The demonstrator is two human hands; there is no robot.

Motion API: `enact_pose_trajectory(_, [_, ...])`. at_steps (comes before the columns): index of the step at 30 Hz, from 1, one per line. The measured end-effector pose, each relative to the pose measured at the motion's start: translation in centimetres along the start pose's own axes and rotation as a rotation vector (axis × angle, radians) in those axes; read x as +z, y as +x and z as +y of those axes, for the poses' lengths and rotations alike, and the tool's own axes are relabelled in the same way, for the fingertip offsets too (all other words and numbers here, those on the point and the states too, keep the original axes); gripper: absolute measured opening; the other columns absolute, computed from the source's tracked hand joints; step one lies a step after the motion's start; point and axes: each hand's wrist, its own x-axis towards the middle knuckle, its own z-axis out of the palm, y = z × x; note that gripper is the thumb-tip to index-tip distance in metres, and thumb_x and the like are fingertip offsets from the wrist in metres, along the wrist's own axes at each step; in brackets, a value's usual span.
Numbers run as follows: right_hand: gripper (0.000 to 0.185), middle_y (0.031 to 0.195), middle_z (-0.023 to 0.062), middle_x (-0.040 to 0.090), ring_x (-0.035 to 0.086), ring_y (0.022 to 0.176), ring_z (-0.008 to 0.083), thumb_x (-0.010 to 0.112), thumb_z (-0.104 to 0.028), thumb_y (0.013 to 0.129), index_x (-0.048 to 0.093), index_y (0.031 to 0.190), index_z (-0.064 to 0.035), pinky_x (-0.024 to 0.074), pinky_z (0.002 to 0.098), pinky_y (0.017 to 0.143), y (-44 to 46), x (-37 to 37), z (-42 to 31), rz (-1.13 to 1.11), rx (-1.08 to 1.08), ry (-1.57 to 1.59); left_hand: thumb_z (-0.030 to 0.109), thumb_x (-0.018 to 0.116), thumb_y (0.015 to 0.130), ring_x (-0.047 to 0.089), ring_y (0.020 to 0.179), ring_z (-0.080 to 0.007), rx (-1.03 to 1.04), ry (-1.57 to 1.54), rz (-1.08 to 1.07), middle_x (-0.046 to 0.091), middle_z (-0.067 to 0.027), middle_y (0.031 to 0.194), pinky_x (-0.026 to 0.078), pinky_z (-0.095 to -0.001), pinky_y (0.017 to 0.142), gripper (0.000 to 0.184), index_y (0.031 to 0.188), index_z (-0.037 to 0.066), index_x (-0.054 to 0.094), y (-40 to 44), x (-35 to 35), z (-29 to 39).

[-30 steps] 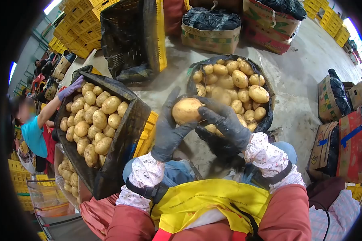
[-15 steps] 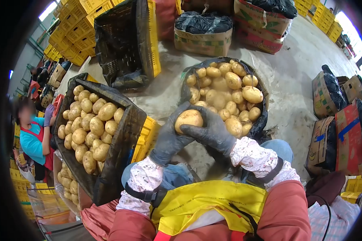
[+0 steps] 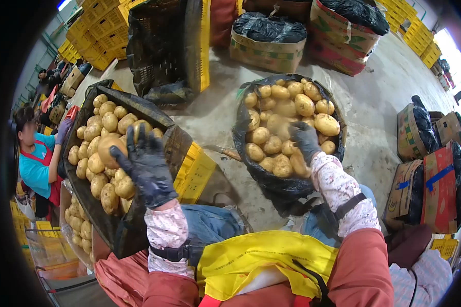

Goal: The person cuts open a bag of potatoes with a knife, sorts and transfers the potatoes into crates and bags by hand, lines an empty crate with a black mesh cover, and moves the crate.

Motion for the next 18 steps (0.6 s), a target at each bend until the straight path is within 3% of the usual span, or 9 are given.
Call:
enact_pose_trajectory(2, [0.036,0.090,0.0070,0.065,0.063,0.076,0.0175,0.067,-0.027,0.081,0.062,0.110,-0.0059,0.0509,0.0300,0.064,2.8,-0.6,1.7,0.083,0.040,-0.227,0.040,0.049,0.093,0.059,0.097,-0.0234,0.059,0.627,-0.183,0.059,-0.0147,0.113,0.051,-0.0377,0.084,0.048,0.124,0.002,0.048,0.6,-1.1,-1.9])
enact_pose_trajectory(4, [0.041,0.097,0.0121,0.065,0.062,0.086,0.0224,0.067,-0.030,0.081,0.061,0.112,-0.0042,0.0497,0.0322,0.073,3.6,0.4,2.1,0.123,-0.065,-0.408,0.033,0.053,0.093,0.060,0.097,-0.0184,-0.042,0.808,-0.416,0.060,-0.0132,0.112,0.052,-0.0312,0.076,0.045,0.124,0.001,0.050,-0.4,-0.3,-3.8])
enact_pose_trajectory(5, [0.046,0.104,0.0172,0.064,0.062,0.095,0.0273,0.067,-0.034,0.080,0.060,0.113,-0.0024,0.0485,0.0343,0.082,4.0,1.0,2.4,0.170,-0.167,-0.576,0.026,0.055,0.092,0.061,0.093,-0.0151,-0.171,0.353,-0.450,0.062,-0.0103,0.109,0.052,-0.0279,0.073,0.039,0.122,0.001,0.052,-1.4,1.0,-4.7])
enact_pose_trajectory(6, [0.056,0.113,0.0232,0.060,0.055,0.110,0.0318,0.068,-0.040,0.077,0.058,0.115,0.0000,0.0410,0.0347,0.095,4.9,1.5,2.7,0.120,-0.082,-0.534,0.026,0.055,0.092,0.061,0.093,-0.0151,-0.164,0.355,-0.438,0.062,-0.0103,0.109,0.052,-0.0279,0.073,0.039,0.122,0.001,0.052,-2.0,1.7,-5.3])
enact_pose_trajectory(8, [0.060,0.112,0.0226,0.060,0.056,0.109,0.0313,0.069,-0.042,0.075,0.057,0.115,0.0006,0.0420,0.0354,0.094,5.9,2.9,3.2,0.126,-0.046,-0.723,0.004,0.063,0.085,0.059,0.088,-0.0074,-0.256,0.685,-0.322,0.063,-0.0033,0.104,0.049,-0.0221,0.080,0.027,0.112,0.004,0.059,-2.6,2.5,-6.1])
enact_pose_trajectory(11, [0.067,0.111,0.0219,0.061,0.059,0.103,0.0296,0.073,-0.041,0.069,0.055,0.117,0.0026,0.0452,0.0356,0.090,7.2,3.9,3.4,0.128,-0.017,-0.926,0.004,0.063,0.086,0.058,0.091,-0.0070,-0.355,0.723,-0.317,0.063,-0.0039,0.105,0.049,-0.0221,0.081,0.026,0.111,0.004,0.059,-2.1,2.4,-6.1])
enact_pose_trajectory(14, [0.061,0.108,0.0179,0.062,0.062,0.097,0.0270,0.074,-0.028,0.069,0.054,0.118,0.0017,0.0493,0.0350,0.083,9.0,3.2,5.3,0.113,-0.027,-0.796,0.005,0.062,0.086,0.059,0.087,-0.0073,-0.392,0.747,-0.291,0.064,-0.0030,0.101,0.049,-0.0223,0.078,0.023,0.109,0.003,0.060,-1.5,1.7,-6.9])
enact_pose_trajectory(17, [0.048,0.103,0.0080,0.064,0.062,0.089,0.0209,0.070,0.000,0.071,0.057,0.117,-0.0027,0.0533,0.0316,0.075,8.8,1.6,4.2,-0.297,0.257,0.292,0.007,0.063,0.086,0.059,0.085,-0.0074,-0.438,0.786,-0.307,0.064,-0.0032,0.097,0.049,-0.0229,0.076,0.023,0.108,0.002,0.060,-1.4,0.8,-8.2])
enact_pose_trajectory(18, [0.044,0.106,0.0090,0.063,0.061,0.094,0.0214,0.066,-0.001,0.075,0.055,0.118,-0.0022,0.0516,0.0334,0.082,6.6,2.1,2.4,-0.249,0.149,0.074,0.009,0.064,0.085,0.059,0.084,-0.0077,-0.441,0.821,-0.322,0.065,-0.0037,0.095,0.049,-0.0235,0.074,0.024,0.107,0.001,0.060,-1.5,0.5,-8.7])
